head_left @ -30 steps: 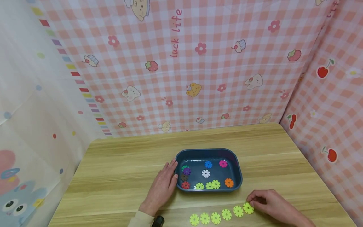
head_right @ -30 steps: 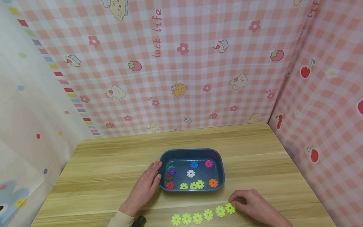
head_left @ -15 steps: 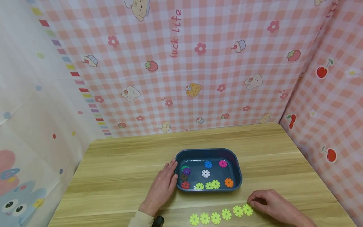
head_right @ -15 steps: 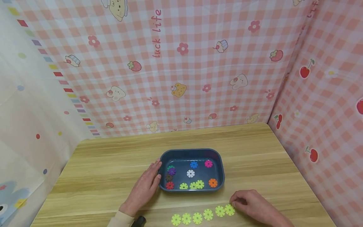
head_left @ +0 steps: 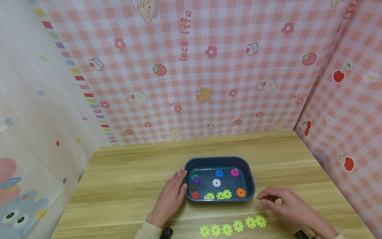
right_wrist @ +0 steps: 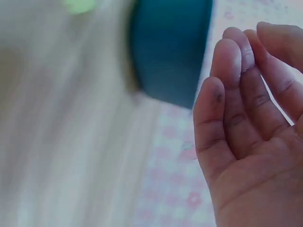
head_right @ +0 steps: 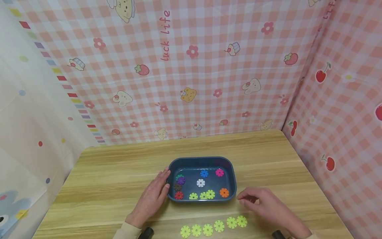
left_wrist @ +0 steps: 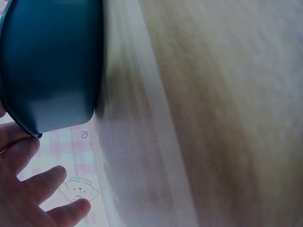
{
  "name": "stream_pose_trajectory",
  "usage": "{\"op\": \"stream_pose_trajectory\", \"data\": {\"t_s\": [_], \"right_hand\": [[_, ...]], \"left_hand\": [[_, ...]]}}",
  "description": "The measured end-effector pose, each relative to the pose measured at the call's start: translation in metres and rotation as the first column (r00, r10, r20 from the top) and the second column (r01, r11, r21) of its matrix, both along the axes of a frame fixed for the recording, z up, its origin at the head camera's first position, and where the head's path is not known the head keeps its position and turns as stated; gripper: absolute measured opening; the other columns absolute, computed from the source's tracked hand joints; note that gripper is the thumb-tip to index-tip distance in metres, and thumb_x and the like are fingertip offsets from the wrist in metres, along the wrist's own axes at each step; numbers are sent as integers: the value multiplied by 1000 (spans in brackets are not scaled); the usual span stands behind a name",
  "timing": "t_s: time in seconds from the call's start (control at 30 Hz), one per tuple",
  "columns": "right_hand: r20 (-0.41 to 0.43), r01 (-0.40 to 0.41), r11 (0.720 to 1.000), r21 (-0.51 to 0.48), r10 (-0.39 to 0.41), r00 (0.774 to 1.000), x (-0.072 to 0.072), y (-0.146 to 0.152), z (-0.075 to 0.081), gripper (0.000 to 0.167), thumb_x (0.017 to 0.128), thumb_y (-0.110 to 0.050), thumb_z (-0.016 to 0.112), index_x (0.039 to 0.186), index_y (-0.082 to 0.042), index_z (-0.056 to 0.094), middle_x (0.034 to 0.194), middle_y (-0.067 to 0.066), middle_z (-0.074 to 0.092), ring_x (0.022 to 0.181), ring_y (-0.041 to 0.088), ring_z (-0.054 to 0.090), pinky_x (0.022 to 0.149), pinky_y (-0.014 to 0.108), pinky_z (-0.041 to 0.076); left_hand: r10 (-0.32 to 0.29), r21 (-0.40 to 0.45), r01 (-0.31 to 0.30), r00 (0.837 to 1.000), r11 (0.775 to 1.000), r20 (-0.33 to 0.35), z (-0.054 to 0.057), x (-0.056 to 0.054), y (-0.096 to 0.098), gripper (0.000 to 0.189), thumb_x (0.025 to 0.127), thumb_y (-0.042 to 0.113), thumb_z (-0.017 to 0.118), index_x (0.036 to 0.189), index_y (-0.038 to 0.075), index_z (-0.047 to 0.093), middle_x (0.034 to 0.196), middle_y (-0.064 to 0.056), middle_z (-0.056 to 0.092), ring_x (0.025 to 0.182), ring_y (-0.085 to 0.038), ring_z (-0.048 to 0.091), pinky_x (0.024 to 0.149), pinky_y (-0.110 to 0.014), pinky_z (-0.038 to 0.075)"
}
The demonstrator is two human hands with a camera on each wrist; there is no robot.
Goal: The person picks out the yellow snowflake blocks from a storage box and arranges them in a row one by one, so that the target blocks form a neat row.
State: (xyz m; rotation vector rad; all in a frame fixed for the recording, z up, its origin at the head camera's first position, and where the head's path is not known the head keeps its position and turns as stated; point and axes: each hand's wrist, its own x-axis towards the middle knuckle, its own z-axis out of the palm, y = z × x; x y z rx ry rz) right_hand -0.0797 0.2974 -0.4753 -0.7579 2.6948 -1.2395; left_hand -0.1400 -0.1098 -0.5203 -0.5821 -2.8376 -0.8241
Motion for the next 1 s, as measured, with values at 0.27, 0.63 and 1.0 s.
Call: {"op": "stream_pose_trajectory", "data": {"t_s": [0.27, 0.63, 1.0], "right_hand": [[-134, -68, 996, -65, 59, 989, -12, -34, 17, 18, 99, -12, 72, 111, -25, 74, 103, -12, 71, 87, 5, 63, 73, 25, 57], [-214, -148, 989, 11, 147, 966, -43, -71, 10, 18, 98, -16, 74, 112, -27, 74, 115, -10, 70, 108, 13, 66, 90, 35, 58], [-79, -252, 967, 24, 254, 964, -68, -103, -5, 21, 97, -10, 73, 116, -20, 74, 115, -9, 69, 109, 12, 65, 93, 42, 58]], "left_hand": [[-1, 0, 1, 1000, 1000, -6, -1, 0, 0, 49, 109, 25, 51, 155, 6, 48, 162, -7, 42, 147, -37, 42, 114, -63, 37], [-2, -3, 2, 1000, 1000, -7, -1, 0, 0, 49, 110, 26, 51, 155, 7, 48, 162, -7, 42, 147, -36, 41, 115, -62, 37], [-4, -12, 4, 1000, 1000, -5, 0, 0, 0, 49, 110, 26, 51, 155, 7, 48, 163, -7, 42, 147, -37, 42, 114, -63, 37]]}}
